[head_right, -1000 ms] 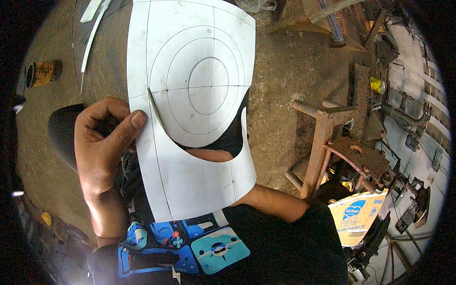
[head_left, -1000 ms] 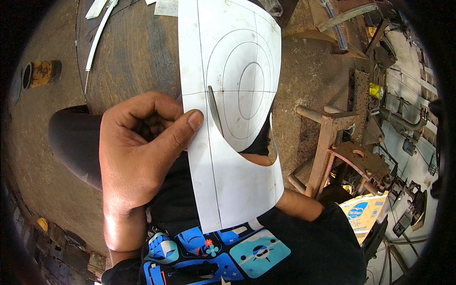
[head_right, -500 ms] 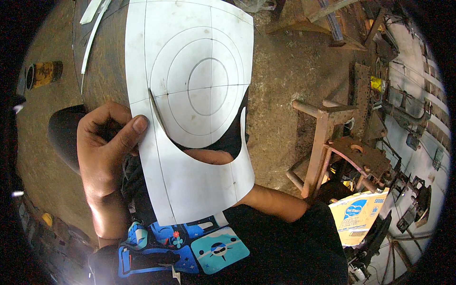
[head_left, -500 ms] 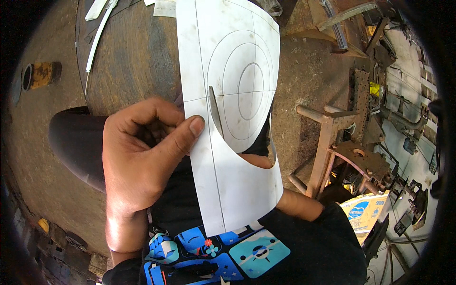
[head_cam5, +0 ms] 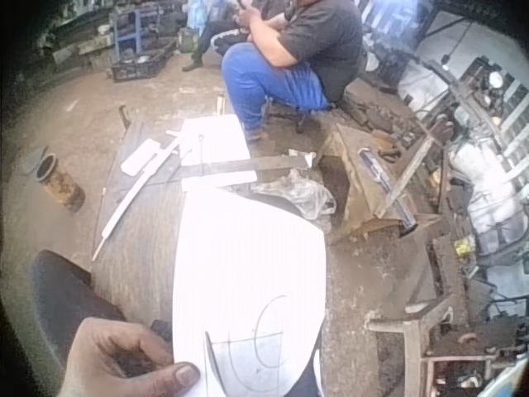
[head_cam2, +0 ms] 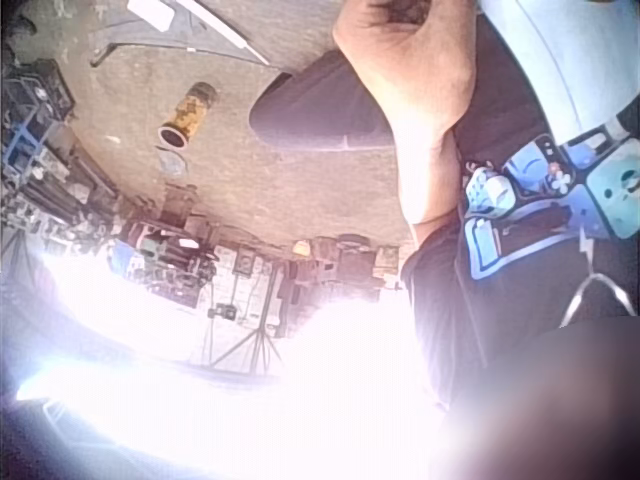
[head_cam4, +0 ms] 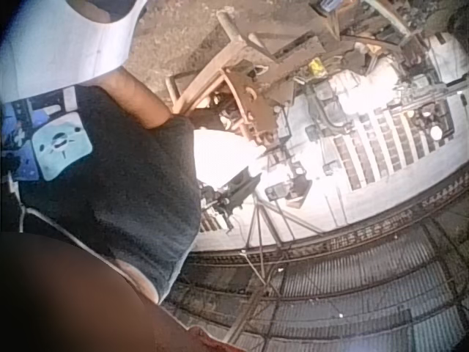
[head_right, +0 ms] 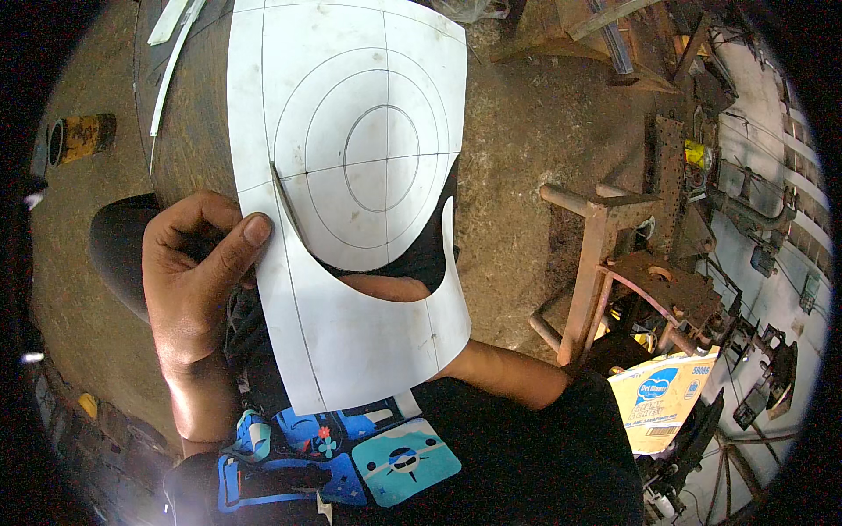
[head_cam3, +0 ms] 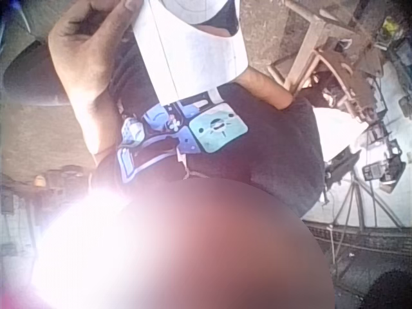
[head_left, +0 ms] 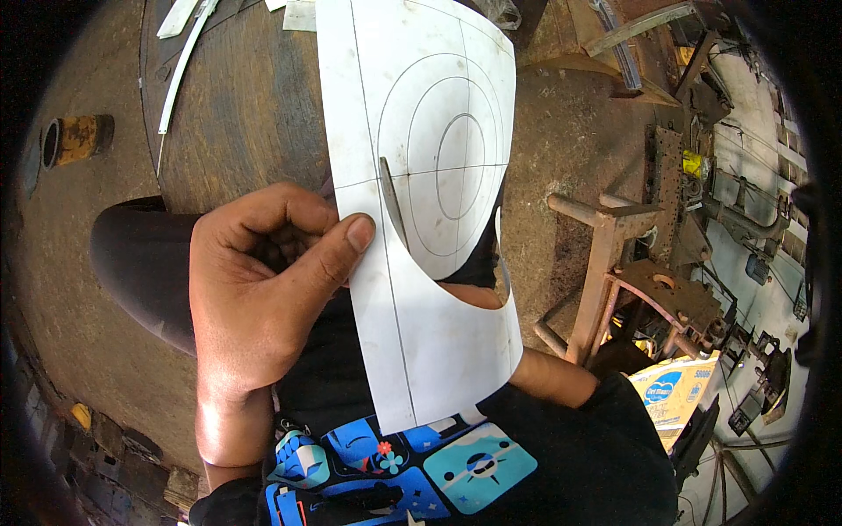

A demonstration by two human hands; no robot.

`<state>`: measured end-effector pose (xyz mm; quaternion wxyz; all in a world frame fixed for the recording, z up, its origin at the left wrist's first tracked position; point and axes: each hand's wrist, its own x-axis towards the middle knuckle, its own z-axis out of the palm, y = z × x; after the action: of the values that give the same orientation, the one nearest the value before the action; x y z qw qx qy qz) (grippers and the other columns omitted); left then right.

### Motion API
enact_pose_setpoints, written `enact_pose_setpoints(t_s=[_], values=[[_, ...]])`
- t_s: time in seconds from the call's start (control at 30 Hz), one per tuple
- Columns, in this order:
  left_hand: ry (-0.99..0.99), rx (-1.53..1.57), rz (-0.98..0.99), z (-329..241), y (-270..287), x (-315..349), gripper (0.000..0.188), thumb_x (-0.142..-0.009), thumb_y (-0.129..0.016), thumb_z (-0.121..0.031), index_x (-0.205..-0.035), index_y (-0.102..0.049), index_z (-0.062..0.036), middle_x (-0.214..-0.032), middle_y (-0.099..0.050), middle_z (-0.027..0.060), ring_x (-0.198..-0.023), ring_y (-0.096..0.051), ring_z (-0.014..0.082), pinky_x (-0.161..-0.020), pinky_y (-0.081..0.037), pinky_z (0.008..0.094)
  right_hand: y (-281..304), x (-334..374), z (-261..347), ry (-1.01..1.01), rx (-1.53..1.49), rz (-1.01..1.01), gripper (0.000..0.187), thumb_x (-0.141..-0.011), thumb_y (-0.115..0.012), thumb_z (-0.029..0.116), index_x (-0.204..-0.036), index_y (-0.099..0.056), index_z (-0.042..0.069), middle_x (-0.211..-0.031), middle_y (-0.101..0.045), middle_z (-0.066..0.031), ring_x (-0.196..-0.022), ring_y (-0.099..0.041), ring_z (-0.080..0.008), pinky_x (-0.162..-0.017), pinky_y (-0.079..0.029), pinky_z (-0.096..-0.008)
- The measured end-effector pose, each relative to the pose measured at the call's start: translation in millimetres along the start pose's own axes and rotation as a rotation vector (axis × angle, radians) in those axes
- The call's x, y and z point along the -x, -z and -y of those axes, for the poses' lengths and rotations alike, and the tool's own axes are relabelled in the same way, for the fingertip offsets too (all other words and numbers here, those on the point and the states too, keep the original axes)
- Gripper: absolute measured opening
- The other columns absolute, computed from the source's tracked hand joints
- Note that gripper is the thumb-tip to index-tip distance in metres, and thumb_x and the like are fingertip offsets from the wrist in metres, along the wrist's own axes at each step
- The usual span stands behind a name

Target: The person picks up a sheet of paper with a drawn circular pattern and a pair of scissors, then cuts along the drawn lines to shape the paper. The person rotates the paper while cutting to follow the curves.

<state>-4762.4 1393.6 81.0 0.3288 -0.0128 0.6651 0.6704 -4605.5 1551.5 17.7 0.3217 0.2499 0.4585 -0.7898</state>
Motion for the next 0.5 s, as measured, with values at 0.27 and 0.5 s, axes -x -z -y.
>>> enact_pose_setpoints(t_s=[0.27, 0.5], values=[[0.003, -0.013, 0.029, 0.0, 1.9, 0.6, 0.012, -0.077, -0.066, -0.001, -0.07, -0.057, 0.0017, -0.06, -0.057, 0.003, -0.054, -0.051, 0.0044, -0.048, -0.036, 0.0167, 0.3, -0.2, 1.2, -0.031, -0.088, 0.023, 0.043, -0.087, -0.053, 0.012, -0.126, -0.041, -0.001, -0.113, -0.056, -0.0121, -0.102, -0.057, -0.0181, -0.082, -0.05, -0.0298], [0.001, -0.012, -0.003, -0.3, -1.1, 2.5, 0.012, -0.077, -0.066, -0.001, -0.07, -0.057, 0.0022, -0.06, -0.057, 0.0033, -0.055, -0.051, 0.0047, -0.049, -0.037, 0.0168, 1.4, 2.1, 0.6, -0.061, -0.148, 0.058, 0.043, -0.087, -0.052, 0.012, -0.126, -0.041, -0.001, -0.113, -0.056, -0.0129, -0.101, -0.057, -0.0197, -0.082, -0.05, -0.031]])
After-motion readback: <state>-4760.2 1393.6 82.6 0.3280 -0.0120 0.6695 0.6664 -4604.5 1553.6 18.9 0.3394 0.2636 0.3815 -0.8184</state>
